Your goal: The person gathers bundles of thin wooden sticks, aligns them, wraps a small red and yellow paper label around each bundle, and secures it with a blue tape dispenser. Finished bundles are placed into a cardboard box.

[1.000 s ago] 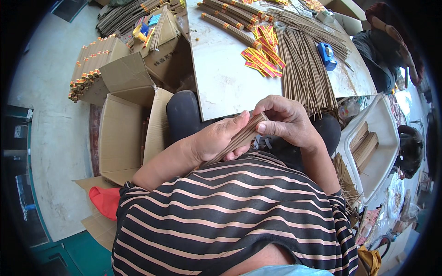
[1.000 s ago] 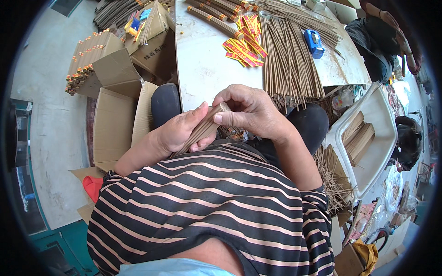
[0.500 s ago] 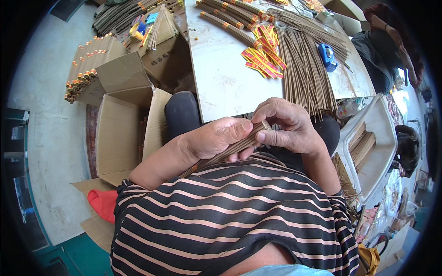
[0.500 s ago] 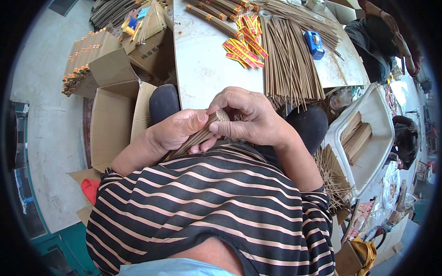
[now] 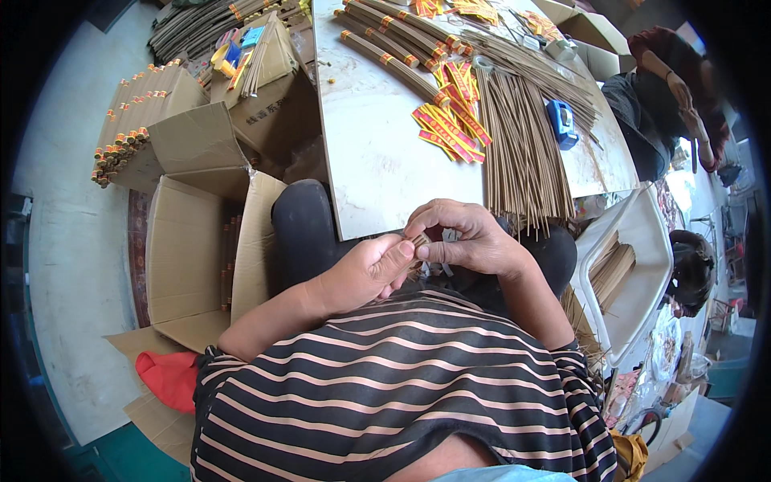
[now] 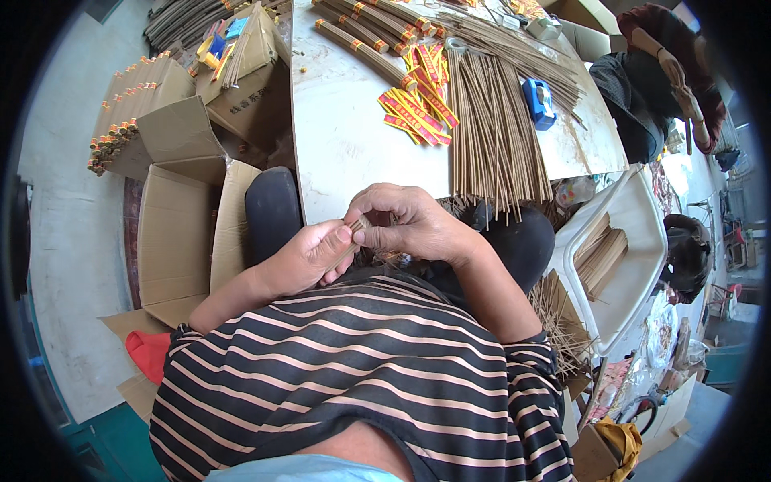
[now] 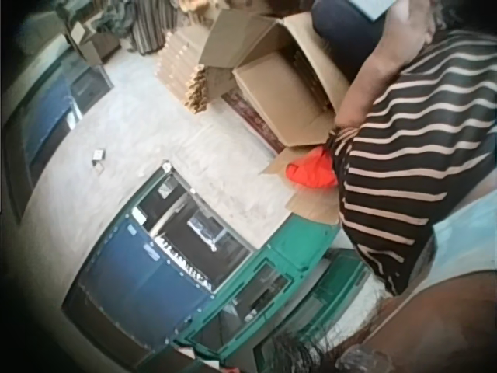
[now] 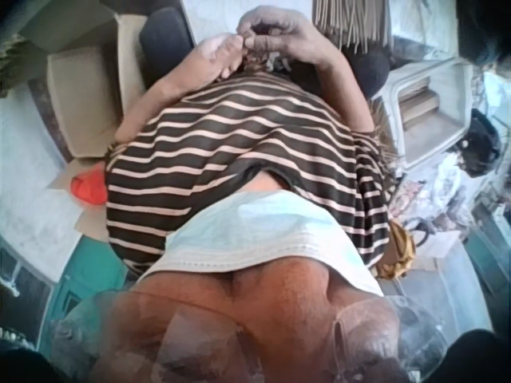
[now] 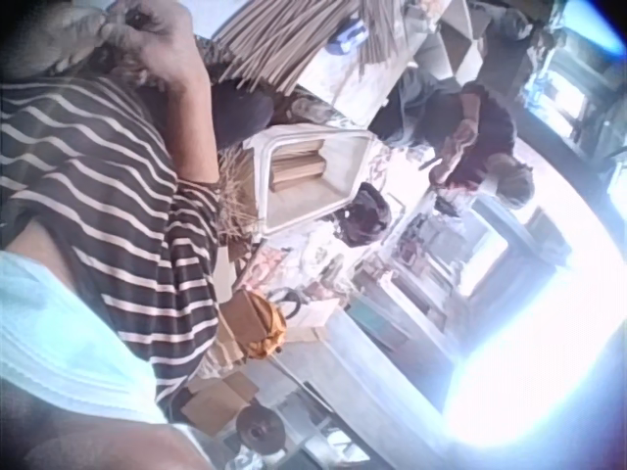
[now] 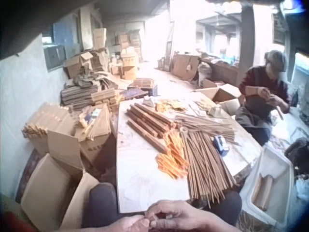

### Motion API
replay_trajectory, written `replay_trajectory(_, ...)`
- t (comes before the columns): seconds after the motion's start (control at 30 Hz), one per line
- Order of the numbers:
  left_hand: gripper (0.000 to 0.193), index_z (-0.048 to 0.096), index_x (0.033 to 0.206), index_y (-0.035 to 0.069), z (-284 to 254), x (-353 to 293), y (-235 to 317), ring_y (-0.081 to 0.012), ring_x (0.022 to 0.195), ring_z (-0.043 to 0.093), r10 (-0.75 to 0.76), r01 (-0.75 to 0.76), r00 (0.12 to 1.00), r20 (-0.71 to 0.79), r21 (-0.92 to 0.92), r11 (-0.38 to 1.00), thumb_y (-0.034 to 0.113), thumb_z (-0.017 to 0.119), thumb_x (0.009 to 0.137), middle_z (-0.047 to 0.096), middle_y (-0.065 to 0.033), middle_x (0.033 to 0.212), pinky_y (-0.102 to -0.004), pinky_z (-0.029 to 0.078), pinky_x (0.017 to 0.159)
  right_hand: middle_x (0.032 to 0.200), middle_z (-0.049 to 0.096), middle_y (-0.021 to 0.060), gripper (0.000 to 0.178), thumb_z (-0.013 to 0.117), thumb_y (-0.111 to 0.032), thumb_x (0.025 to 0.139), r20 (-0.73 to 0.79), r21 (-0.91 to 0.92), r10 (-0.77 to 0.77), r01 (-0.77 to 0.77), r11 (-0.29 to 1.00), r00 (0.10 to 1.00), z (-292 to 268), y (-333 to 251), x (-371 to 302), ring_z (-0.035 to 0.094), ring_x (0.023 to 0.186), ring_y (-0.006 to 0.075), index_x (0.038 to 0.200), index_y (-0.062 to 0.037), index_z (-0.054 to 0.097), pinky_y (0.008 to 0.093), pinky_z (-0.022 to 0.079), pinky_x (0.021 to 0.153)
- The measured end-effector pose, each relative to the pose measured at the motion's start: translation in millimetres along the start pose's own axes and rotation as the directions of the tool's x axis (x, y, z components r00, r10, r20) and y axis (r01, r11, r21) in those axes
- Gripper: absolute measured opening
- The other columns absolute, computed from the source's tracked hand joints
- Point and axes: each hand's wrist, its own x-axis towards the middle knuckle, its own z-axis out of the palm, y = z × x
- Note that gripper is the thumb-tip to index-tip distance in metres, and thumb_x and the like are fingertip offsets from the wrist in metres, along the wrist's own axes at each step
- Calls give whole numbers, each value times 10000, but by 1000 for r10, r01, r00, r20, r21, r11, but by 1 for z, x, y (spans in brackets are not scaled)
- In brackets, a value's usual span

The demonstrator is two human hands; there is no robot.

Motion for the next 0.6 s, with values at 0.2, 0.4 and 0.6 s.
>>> replay_trajectory(0.2, 487, 476, 931, 16, -11, 1, -16, -65, 577, 424, -74, 72, 995, -60, -33, 997, 491, 371, 926, 457, 6, 676, -192, 391, 554, 846, 601, 47, 238, 677, -136, 792, -370, -167, 242, -320, 933, 897, -40, 40, 39, 545, 772, 86, 959, 14, 600, 223, 446, 702)
replay_trajectory(0.4, 488, 465, 918, 28, -28, 6, -22, -45, 589, 413, -89, 84, 995, -54, -89, 992, 504, 355, 923, 458, 11, 691, -177, 364, 545, 974, 591, 114, 340, 663, -341, 767, -628, -647, 222, -659, 383, 746, -87, 102, 86, 598, 834, 250, 940, -53, 611, 364, 460, 717)
replay_trajectory(0.6, 481, 470, 940, 29, -39, 9, -27, -41, 589, 410, -110, 97, 992, -68, -162, 982, 497, 362, 924, 459, 14, 698, -175, 363, 541, 882, 629, 120, 257, 657, -289, 767, -579, -691, 189, -600, 403, 793, -93, 124, 86, 607, 762, 299, 827, -40, 634, 362, 469, 702)
